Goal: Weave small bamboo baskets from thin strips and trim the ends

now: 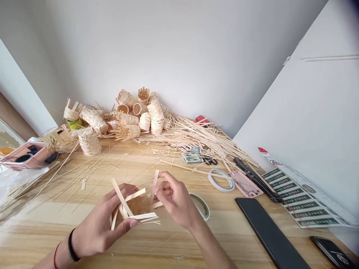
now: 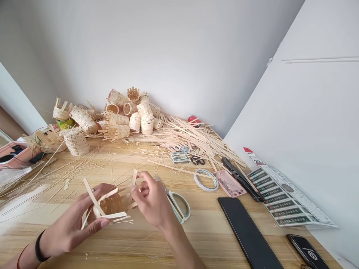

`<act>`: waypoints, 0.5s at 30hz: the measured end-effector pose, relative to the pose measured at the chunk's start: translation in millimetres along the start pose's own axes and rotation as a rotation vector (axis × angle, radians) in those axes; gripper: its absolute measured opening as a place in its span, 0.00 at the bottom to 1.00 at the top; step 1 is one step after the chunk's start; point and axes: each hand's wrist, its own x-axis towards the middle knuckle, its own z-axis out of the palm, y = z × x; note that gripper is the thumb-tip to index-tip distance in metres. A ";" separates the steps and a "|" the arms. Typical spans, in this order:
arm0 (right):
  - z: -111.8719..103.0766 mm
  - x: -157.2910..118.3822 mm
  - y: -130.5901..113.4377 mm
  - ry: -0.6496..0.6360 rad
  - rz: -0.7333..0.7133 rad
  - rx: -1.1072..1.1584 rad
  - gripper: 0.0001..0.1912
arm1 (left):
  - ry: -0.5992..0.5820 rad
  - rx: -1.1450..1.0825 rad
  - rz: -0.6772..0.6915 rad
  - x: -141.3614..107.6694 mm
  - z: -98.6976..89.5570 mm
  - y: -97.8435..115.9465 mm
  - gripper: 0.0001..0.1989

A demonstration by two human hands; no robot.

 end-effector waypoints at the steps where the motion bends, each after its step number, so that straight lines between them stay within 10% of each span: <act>1: 0.5 0.3 -0.1 0.006 -0.026 -0.042 0.11 | -0.007 -0.001 0.012 0.4 -0.5 -0.1 0.23; 6: 1.2 5.1 5.5 0.128 -0.130 -0.155 0.22 | -0.006 0.006 0.012 -0.9 0.6 -0.2 0.23; 15: -6.4 12.0 18.7 0.073 0.118 0.277 0.29 | -0.007 -0.023 0.042 -0.6 -1.1 2.2 0.25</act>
